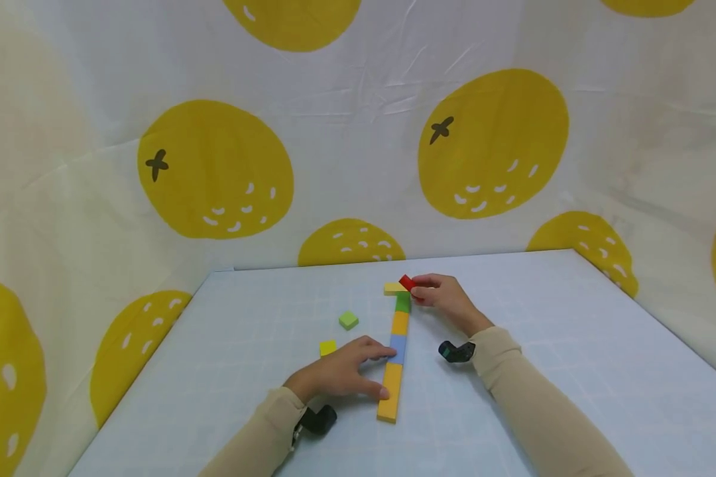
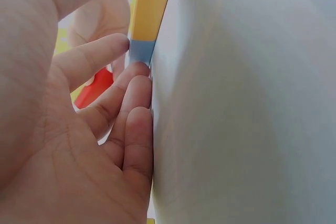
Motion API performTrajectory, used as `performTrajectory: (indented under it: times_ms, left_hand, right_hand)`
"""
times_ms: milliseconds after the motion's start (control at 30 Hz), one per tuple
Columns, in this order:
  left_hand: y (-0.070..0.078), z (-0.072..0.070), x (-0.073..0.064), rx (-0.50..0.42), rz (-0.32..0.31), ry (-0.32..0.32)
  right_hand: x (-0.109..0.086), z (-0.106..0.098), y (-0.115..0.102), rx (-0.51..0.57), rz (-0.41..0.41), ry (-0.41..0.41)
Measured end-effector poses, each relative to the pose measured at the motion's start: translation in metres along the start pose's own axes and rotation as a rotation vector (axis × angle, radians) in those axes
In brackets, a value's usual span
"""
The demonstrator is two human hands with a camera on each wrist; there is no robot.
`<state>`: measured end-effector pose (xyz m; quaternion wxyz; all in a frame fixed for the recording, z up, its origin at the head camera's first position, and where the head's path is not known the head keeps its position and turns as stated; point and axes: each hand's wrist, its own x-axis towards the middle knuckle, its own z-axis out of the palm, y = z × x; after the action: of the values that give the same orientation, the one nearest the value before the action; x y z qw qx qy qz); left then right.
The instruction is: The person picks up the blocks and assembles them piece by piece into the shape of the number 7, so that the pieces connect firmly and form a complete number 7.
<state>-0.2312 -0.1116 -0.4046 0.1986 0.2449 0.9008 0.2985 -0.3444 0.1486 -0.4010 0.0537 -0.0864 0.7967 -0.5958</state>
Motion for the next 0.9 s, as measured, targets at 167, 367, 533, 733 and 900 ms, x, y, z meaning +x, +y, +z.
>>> performTrajectory:
  times_ms: [167, 367, 533, 733, 900]
  left_hand:
    - [-0.002, 0.0, -0.001, 0.003, -0.006, 0.004]
    - [-0.002, -0.003, -0.001, -0.001, -0.006, 0.011]
    - [-0.003, -0.004, -0.002, 0.0, 0.002, 0.013]
    - [-0.002, -0.004, -0.004, -0.01, -0.005, 0.009]
    - [-0.003, -0.001, -0.003, -0.014, 0.03, 0.004]
  right_hand:
    - [0.002, 0.009, -0.001, -0.021, -0.017, -0.006]
    - [0.002, 0.019, -0.007, -0.034, -0.045, -0.018]
    - [0.0, 0.026, -0.013, -0.04, -0.077, -0.033]
    - [0.003, 0.035, -0.015, -0.093, -0.092, -0.054]
    - [0.011, 0.038, -0.016, -0.198, -0.088, -0.049]
